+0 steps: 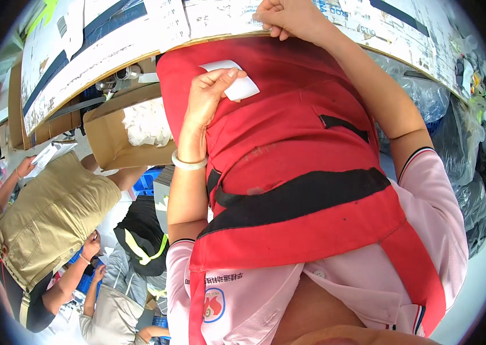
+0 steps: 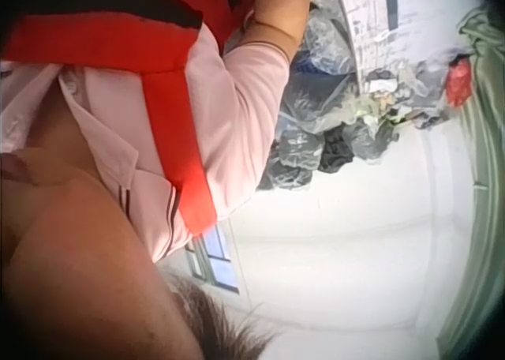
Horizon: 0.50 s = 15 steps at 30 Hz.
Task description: The recorder is inspecting and handling several small adhesive labels on a table.
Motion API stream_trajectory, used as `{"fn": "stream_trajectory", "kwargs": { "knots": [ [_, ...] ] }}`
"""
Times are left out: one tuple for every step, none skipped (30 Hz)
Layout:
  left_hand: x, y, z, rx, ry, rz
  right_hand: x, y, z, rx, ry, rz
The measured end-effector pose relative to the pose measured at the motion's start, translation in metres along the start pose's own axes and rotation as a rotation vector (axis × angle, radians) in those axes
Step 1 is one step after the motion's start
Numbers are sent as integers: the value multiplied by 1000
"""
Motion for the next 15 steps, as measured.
{"fn": "stream_trajectory", "kwargs": {
  "knots": [
    [0,0,0,7,-9,6,0,0,0,19,0,-14],
    [0,1,0,15,-19,12,-1,-2,0,18,-2,-14],
    [0,1,-1,17,-17,12,-2,-3,0,25,-16,-48],
    [0,1,-1,10,-8,22,-2,-4,1,30,-29,-82],
    [-1,1,-2,3,1,32,-3,-5,2,26,-31,-79],
    [-1,3,-3,15,3,35,-5,-9,4,5,-25,-132],
    [0,3,-3,15,-15,31,-6,-14,7,-17,-19,-183],
    [1,3,-3,18,-32,28,-8,-18,9,-31,-19,-174],
    [0,5,-3,40,-27,35,-9,-24,13,-27,-24,-183],
    [1,2,-1,19,-24,8,-12,-30,17,-20,-28,-192],
    [2,-2,1,-2,-20,-19,-19,-38,19,-20,-22,-202],
    [1,-4,3,-13,-22,-41,-24,-51,23,-41,-18,-184],
    [1,-7,5,-18,-25,-26,-29,-66,27,-89,-8,-222],
    [2,-9,7,-26,-30,-12,-38,-82,31,-136,1,-262],
    [2,-2,4,3,-26,-3,-57,-110,30,-131,-72,-273]
  ]
}}
Point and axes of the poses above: each hand's wrist, its own z-axis away from the middle knuckle, its own y-axis out of the palm, x = y × z, the point moved 8 cm from there along -z, towards the middle knuckle, and after that the axes turned 3 degrees about -x, right-handed, at the moved point
